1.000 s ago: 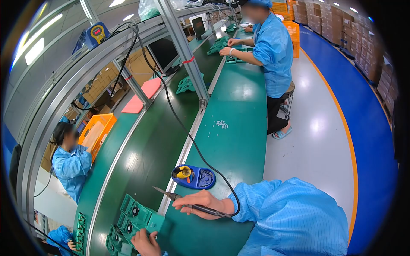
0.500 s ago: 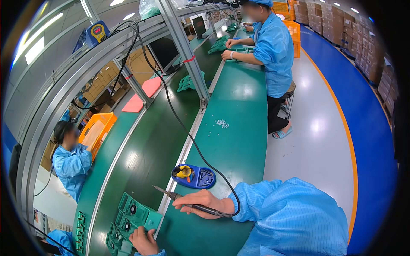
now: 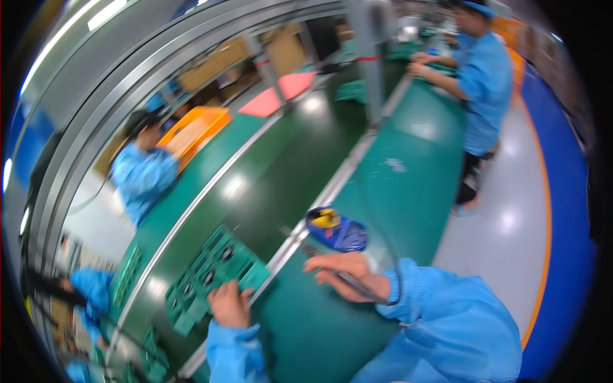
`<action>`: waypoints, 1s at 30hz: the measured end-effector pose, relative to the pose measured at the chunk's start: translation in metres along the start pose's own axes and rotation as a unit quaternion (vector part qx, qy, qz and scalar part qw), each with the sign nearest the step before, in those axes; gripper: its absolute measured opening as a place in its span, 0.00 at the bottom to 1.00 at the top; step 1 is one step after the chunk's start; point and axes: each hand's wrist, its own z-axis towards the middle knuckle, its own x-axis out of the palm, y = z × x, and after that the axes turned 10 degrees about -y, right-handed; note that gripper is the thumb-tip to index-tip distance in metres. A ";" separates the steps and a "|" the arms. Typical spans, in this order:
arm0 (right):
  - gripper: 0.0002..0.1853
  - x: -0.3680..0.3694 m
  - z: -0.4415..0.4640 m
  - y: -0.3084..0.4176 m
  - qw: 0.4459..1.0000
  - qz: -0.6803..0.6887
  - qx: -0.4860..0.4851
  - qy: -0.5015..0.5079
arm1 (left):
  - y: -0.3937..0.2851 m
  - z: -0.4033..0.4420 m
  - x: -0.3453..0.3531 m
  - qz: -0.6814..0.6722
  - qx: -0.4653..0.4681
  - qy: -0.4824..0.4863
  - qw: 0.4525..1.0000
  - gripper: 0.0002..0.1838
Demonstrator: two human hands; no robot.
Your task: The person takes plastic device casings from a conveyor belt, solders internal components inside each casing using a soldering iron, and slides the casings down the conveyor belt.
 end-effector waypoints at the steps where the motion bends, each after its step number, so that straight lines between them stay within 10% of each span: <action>1: 0.14 -0.003 0.000 0.005 1.000 -0.007 0.019 0.016 | 0.001 -0.001 0.002 0.004 -0.008 0.009 1.000 0.15; 12: 0.09 0.000 -0.009 0.007 0.999 -0.017 0.025 0.011 | 0.028 0.025 0.046 0.046 -0.030 0.005 0.998 0.14; 18: 0.11 0.001 -0.011 0.005 0.999 -0.031 0.012 0.024 | 0.023 0.033 0.070 0.078 -0.153 0.173 0.970 0.39; 30: 0.10 -0.002 -0.014 0.005 0.997 -0.030 -0.022 0.068 | 0.081 -0.028 -0.025 0.164 -0.270 0.206 0.926 0.43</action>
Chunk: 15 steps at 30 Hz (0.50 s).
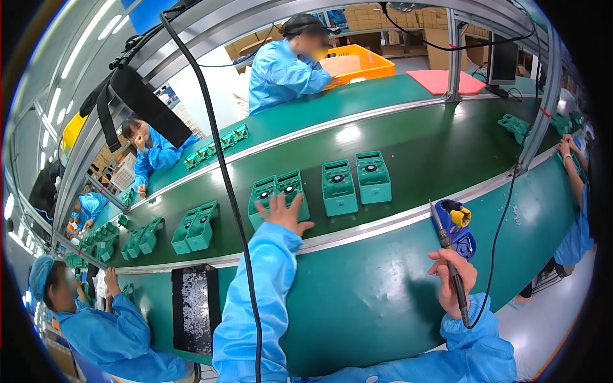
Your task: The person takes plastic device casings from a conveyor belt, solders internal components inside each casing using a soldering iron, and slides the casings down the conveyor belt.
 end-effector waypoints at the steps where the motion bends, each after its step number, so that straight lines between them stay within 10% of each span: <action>1: 0.10 0.000 0.000 0.000 1.000 -0.005 -0.002 0.007 | 0.013 0.001 0.000 0.002 -0.020 0.026 0.999 0.42; 9: 0.12 0.010 -0.002 -0.003 1.000 -0.012 0.017 -0.005 | 0.049 0.012 0.017 -0.052 -0.115 0.017 0.992 0.27; 15: 0.12 0.015 -0.003 -0.006 0.999 -0.010 0.035 0.002 | 0.072 0.014 0.038 -0.119 -0.018 -0.046 0.992 0.22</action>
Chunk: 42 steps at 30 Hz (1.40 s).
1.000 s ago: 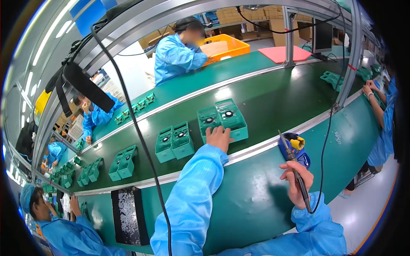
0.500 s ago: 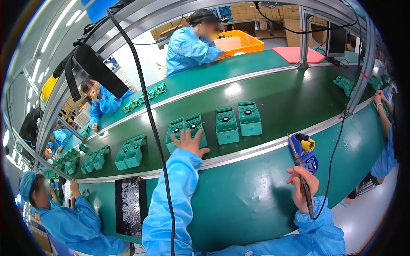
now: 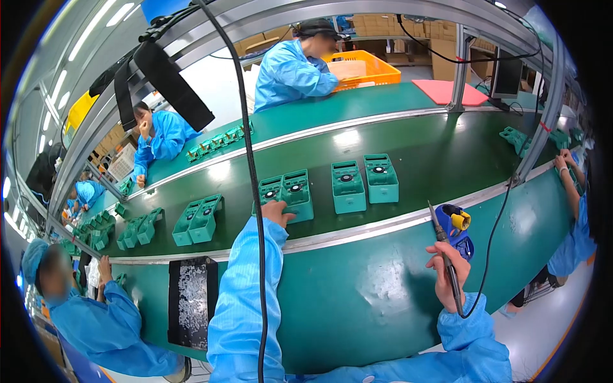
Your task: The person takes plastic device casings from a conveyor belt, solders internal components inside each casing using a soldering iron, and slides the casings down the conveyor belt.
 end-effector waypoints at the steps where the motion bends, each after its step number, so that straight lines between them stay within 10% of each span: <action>1: 0.12 0.001 0.000 0.000 1.000 -0.001 0.003 0.001 | 0.000 -0.006 0.003 -0.011 0.030 -0.031 0.999 0.20; 19: 0.18 0.011 -0.001 0.030 0.990 0.128 0.011 0.060 | -0.125 -0.250 -0.057 -0.103 0.119 -0.081 0.984 0.18; 28: 0.10 0.036 -0.005 0.070 0.968 0.056 -0.004 0.245 | -0.144 -0.266 -0.054 -0.064 0.134 -0.092 0.985 0.25; 42: 0.06 0.062 -0.025 0.053 0.976 0.023 -0.053 0.211 | -0.134 -0.279 -0.028 -0.076 0.213 -0.200 0.953 0.23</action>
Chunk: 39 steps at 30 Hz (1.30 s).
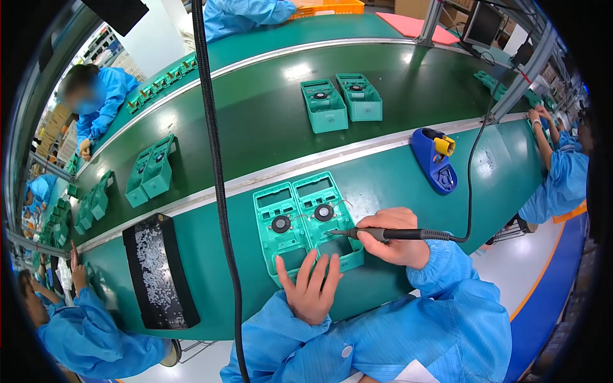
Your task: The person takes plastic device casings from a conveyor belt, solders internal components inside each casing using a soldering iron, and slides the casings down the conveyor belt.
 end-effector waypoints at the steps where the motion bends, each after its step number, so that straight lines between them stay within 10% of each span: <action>1: 0.06 0.000 0.001 0.001 1.000 -0.001 0.003 0.002 | 0.000 0.000 0.000 -0.001 0.001 0.000 1.000 0.23; 39: 0.06 0.006 0.001 -0.003 1.000 0.018 0.007 0.001 | 0.001 -0.001 -0.002 -0.011 0.003 -0.005 1.000 0.23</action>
